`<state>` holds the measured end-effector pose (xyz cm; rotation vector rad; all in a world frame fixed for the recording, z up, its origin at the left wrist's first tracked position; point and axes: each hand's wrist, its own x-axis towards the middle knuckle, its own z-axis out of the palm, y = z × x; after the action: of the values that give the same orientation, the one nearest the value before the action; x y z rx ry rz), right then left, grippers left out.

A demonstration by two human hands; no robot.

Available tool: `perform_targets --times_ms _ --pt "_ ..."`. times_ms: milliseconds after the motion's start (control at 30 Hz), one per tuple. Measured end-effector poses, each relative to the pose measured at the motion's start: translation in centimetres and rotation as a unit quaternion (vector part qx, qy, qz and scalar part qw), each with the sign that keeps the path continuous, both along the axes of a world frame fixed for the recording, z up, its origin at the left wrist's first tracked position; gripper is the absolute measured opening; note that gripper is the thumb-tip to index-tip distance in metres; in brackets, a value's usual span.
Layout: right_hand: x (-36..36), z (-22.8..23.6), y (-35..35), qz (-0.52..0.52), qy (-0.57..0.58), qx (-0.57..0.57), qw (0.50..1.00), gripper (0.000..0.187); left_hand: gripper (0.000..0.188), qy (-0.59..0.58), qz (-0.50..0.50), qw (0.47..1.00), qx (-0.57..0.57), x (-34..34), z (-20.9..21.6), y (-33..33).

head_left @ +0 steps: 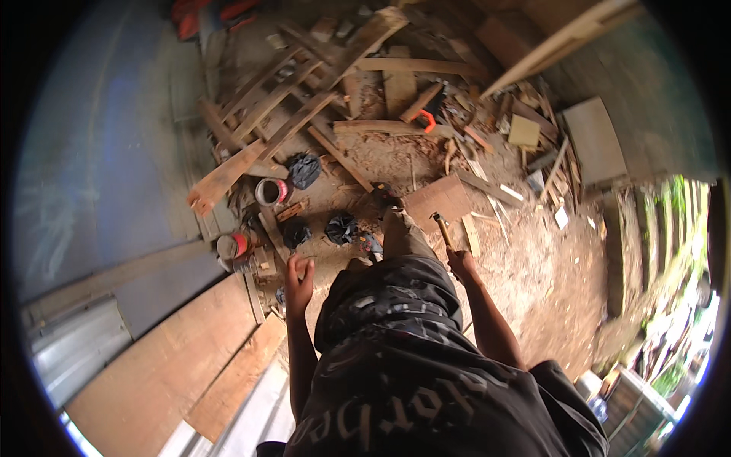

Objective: The person uses a hammer to drive nails into wooden planks and assembles a wooden frame structure. They repeatedly position planks, hammer nails, and adjust the frame within a cluttered workshop.

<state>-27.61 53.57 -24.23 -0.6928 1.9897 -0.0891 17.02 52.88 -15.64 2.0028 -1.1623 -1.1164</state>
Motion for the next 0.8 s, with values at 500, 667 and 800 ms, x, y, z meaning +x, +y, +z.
perform_targets --times_ms 500,667,800 --pt "-2.0 -4.7 12.1 -0.143 0.046 0.141 0.979 0.057 0.036 0.082 -0.101 0.991 0.015 4.0 -0.9 -4.4" --pt "-1.0 -4.6 7.3 -0.031 0.067 0.127 0.989 0.055 0.036 0.046 -0.109 0.993 0.028 1.4 -1.7 -3.0" --pt "0.2 -7.2 1.4 0.087 0.042 0.132 0.986 0.055 0.039 0.049 -0.044 0.995 0.072 -0.3 -5.5 0.3"
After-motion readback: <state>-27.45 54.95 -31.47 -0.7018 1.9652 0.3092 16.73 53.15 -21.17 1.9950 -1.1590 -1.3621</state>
